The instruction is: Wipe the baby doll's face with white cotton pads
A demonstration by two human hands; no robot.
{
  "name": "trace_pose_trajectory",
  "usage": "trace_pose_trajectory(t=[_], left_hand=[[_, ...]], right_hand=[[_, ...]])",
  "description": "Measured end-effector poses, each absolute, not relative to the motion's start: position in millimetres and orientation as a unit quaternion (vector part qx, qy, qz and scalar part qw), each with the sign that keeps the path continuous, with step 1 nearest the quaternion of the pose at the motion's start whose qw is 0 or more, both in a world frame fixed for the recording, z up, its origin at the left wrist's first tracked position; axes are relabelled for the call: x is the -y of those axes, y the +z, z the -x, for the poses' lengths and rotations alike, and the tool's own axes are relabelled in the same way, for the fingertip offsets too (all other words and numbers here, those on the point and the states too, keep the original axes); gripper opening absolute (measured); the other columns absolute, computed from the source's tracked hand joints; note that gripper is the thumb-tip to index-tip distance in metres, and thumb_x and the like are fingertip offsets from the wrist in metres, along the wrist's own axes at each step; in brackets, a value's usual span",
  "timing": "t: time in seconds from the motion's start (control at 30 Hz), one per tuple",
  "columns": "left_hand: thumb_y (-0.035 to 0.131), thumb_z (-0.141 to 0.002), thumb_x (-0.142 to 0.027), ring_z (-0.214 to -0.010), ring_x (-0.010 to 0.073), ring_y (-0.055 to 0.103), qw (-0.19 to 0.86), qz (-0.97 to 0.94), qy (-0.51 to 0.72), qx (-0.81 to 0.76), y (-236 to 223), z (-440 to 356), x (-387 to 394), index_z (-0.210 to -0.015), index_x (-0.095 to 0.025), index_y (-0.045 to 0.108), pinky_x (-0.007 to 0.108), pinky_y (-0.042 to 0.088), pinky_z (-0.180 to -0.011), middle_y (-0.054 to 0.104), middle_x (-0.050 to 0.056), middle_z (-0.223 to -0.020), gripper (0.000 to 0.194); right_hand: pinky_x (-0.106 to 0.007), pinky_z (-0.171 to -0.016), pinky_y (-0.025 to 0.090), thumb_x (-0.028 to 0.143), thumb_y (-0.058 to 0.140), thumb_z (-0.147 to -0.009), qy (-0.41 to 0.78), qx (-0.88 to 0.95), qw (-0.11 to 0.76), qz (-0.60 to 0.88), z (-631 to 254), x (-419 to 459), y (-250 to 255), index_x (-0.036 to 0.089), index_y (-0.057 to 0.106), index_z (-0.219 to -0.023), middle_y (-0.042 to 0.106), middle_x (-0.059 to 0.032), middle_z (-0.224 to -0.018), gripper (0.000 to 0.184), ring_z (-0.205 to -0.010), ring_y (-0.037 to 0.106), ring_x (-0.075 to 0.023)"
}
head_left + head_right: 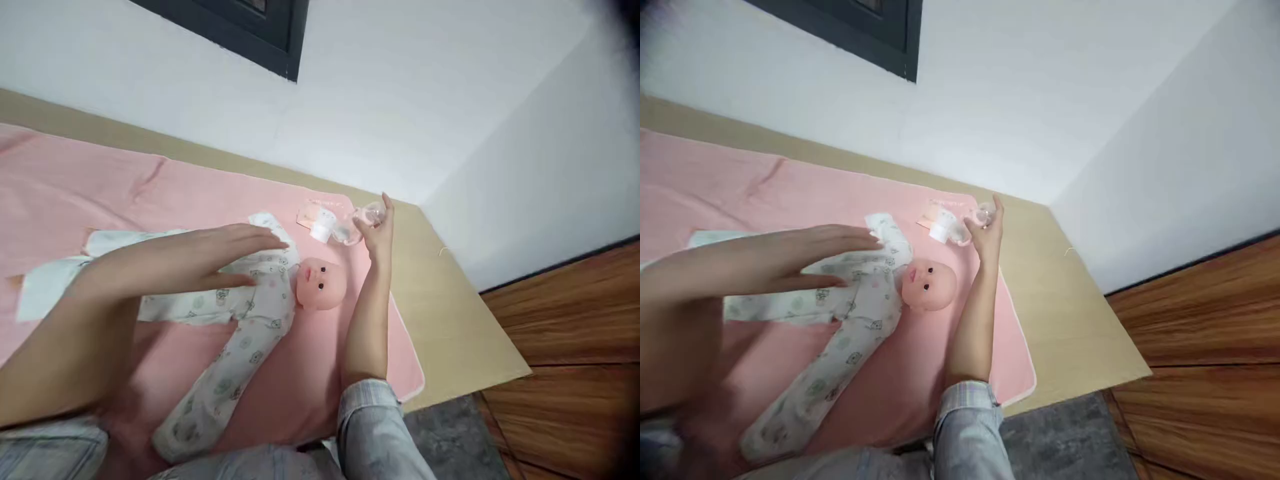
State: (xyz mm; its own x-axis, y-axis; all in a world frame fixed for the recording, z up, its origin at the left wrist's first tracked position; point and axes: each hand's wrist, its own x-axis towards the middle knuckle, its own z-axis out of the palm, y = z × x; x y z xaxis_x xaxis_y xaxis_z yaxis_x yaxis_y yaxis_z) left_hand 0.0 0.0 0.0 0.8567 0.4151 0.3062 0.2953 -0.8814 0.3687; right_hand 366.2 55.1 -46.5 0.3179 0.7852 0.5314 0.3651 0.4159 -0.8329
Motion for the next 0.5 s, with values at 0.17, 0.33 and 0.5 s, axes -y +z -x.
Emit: trace_pose_trajectory(t=[0.17,0.33,0.5], left_hand=[[0.055,-0.099,-0.044,-0.132,0.0275,0.050,0.141,-0.908,0.269,-0.288,-12.7,-36.2,-14.0,-0.154,-0.029,0.031,0.040,0.043,-0.110,0.045,0.006,-0.151,0.061],[0.060,-0.095,-0.045,-0.133,0.0308,0.047,0.064,-0.859,0.371,-0.346,-16.3,-51.9,-12.1,-0.155,-0.022,0.028,0.047,0.040,-0.111,0.045,0.011,-0.150,0.071],[0.065,-0.088,-0.044,-0.123,0.0322,0.054,0.018,-0.828,0.424,-0.367,-15.8,-52.3,-9.8,-0.151,-0.018,0.032,0.051,0.045,-0.105,0.055,0.014,-0.135,0.076]], right_hand=[[-0.049,-0.103,0.052,0.047,0.074,-0.079,0.203,0.649,0.593,0.431,-323.5,-28.9,-17.2,0.034,0.021,-0.153,0.053,-0.0078,-0.131,0.092,-0.118,0.059,-0.0226],[-0.041,-0.100,0.057,0.044,0.068,-0.085,0.223,0.695,0.574,0.372,-259.0,3.1,3.3,0.033,0.020,-0.153,0.048,-0.0071,-0.142,0.084,-0.124,0.057,-0.0213],[-0.042,-0.110,0.050,0.043,0.047,-0.099,0.142,0.749,0.547,0.346,-216.5,13.8,-2.0,0.033,0.016,-0.155,0.026,-0.0021,-0.160,0.065,-0.138,0.046,-0.0205]])
